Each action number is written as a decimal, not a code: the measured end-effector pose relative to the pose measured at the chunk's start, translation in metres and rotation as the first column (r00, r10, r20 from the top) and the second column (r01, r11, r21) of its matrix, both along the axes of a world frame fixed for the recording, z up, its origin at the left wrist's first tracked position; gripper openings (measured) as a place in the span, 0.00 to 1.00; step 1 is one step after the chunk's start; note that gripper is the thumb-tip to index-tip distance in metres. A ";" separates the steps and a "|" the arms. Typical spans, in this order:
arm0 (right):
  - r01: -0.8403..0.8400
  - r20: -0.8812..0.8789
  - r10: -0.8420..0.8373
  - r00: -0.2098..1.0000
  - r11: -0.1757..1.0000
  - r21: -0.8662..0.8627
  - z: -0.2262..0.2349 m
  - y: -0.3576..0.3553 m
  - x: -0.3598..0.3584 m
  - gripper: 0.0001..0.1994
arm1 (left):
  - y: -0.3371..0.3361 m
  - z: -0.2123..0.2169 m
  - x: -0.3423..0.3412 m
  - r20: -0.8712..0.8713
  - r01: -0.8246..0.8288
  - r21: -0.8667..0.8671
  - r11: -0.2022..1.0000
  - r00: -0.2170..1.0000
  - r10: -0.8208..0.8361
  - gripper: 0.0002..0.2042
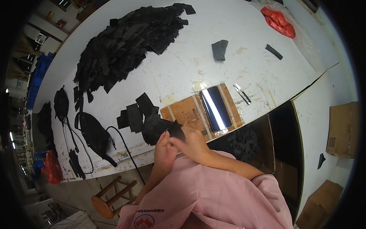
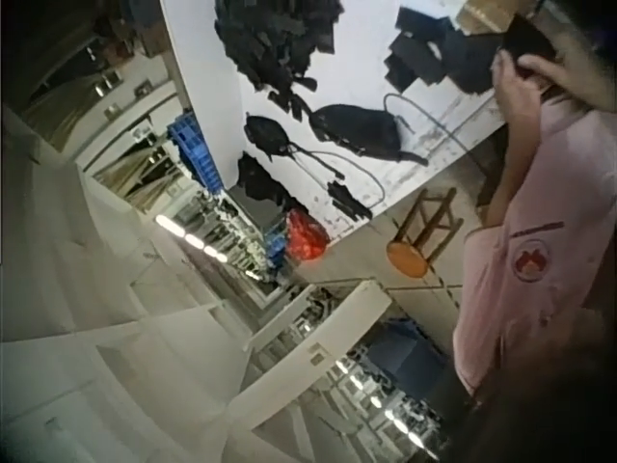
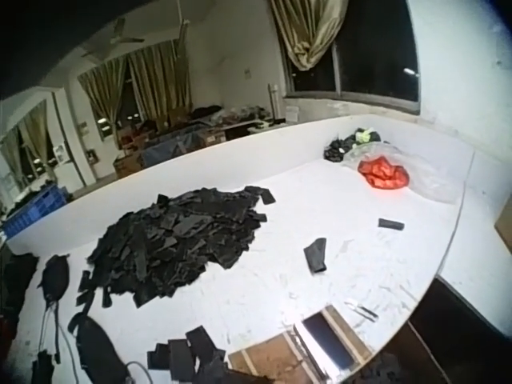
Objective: Applying industrial glue to small black fabric components and assembling them on a workbench.
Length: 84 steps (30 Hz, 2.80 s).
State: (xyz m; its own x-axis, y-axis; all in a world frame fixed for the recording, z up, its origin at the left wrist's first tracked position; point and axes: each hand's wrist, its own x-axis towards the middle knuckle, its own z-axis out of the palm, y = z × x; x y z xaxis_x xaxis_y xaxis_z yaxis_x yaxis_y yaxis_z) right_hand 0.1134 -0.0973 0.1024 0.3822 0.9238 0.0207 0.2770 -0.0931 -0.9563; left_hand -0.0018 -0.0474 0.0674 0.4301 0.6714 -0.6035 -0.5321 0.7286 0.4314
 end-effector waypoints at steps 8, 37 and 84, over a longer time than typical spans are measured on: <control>-0.073 0.596 0.020 0.803 0.995 0.064 -0.017 -0.015 0.014 0.09 | -0.004 0.022 0.003 -0.466 0.286 0.341 0.895 0.879 -0.102 0.10; -0.151 0.808 0.069 0.586 0.988 0.024 -0.020 -0.011 0.024 0.04 | 0.006 0.039 0.009 -0.428 0.404 0.228 0.886 0.859 -0.282 0.06; -0.179 0.832 0.113 0.543 0.984 -0.017 -0.021 -0.013 0.019 0.04 | 0.004 0.038 0.003 -0.552 0.480 0.317 0.818 0.795 -0.253 0.06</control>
